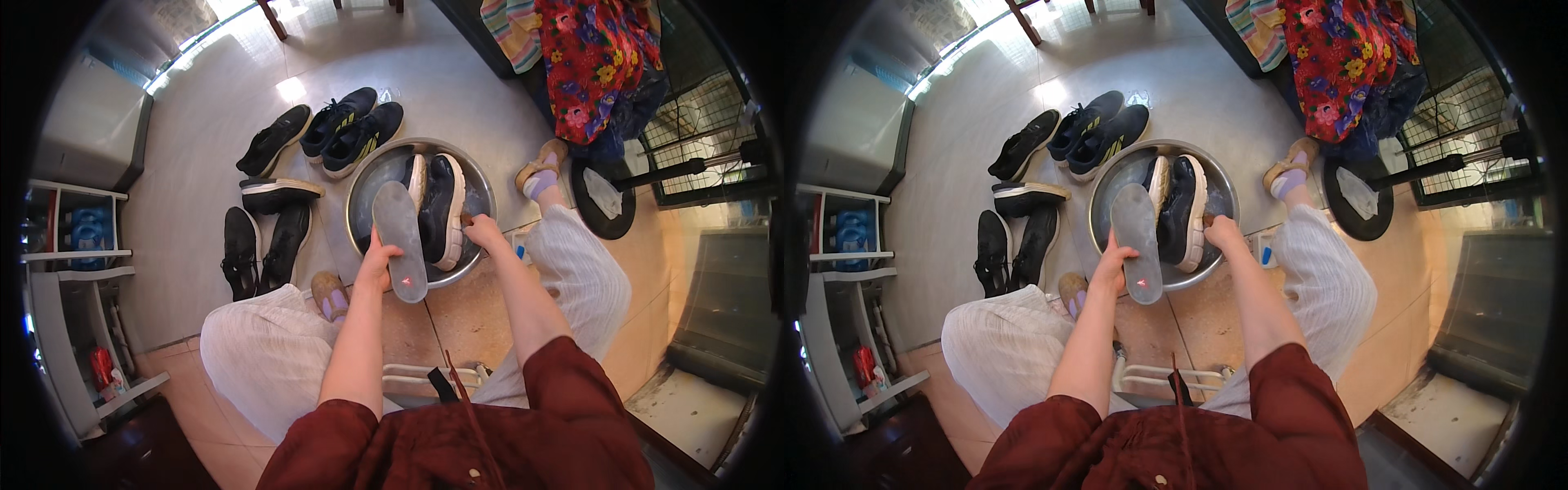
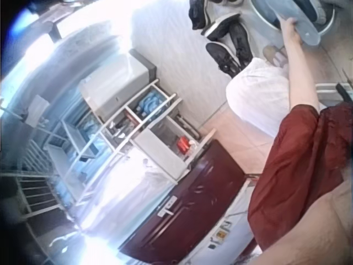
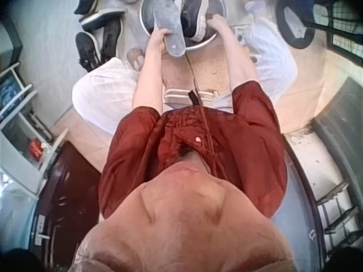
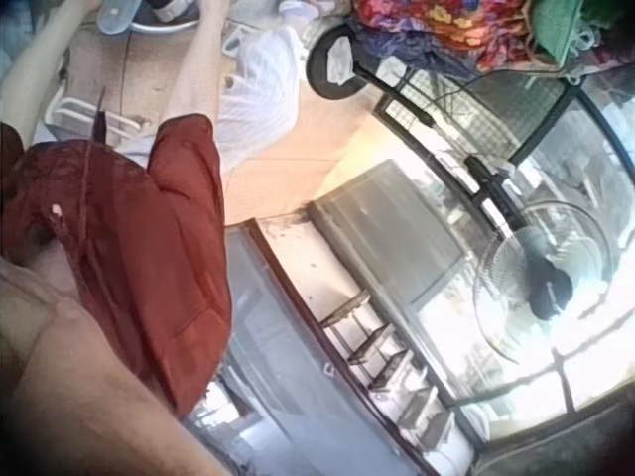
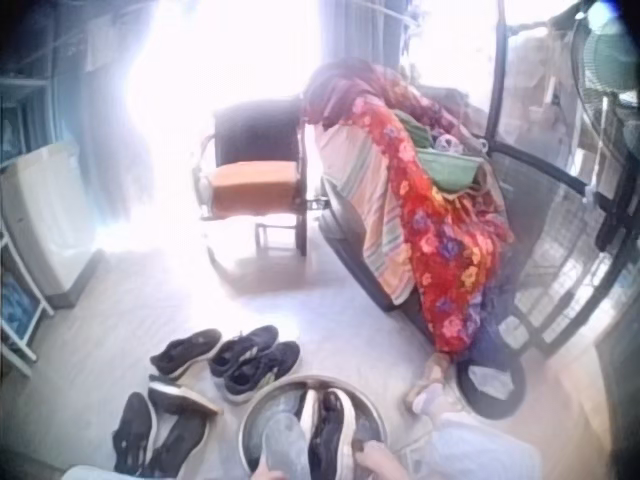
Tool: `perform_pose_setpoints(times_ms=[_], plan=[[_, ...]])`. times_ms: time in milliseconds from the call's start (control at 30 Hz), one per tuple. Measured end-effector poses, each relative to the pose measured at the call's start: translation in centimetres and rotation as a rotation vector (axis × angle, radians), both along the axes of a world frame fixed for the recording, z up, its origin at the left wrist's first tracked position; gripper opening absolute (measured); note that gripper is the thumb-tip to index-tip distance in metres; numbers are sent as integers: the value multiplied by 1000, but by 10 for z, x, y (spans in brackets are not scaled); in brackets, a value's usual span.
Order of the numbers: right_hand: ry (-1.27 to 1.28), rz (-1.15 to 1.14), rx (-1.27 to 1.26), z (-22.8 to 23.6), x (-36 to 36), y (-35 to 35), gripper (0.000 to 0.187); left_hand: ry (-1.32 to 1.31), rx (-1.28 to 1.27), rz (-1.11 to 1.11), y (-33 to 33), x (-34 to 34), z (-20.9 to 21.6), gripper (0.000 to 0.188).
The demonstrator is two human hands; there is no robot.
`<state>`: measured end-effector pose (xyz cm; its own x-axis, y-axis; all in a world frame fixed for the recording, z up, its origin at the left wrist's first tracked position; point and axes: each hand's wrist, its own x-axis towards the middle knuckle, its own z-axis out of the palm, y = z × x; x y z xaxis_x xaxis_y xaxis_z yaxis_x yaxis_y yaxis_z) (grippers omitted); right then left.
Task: The person sits on the floor and washes a pair of black sneakers using a brush and a green sponge. They scrub the insoles, uppers, and soles, repeatedly dipping the tools into a metal basin of water. Other shoes are visible nearby.
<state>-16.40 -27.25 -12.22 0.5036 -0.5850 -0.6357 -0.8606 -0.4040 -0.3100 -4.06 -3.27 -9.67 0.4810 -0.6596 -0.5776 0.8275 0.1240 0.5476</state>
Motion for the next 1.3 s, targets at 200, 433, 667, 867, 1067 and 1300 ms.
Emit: perform_pose_setpoints(times_ms=[200,433,667,867,1067,1300], plan=[[-398,-24,-125,80,-35,64,37,-36,-45,-73,-2,-3,12,100],[-555,211,-130,81,-8,119,43,-138,-44,-122,-13,-25,18,108],[-471,163,-144,74,-10,117,43,-261,-34,-211,-5,-28,15,114],[-573,140,-159,93,12,107,38,-228,-7,-229,-12,-40,27,115],[-410,32,-163,82,14,98,39,-354,88,-257,-15,-32,31,116],[-458,61,-179,85,3,107,41,-238,83,-211,-25,-42,34,105]])
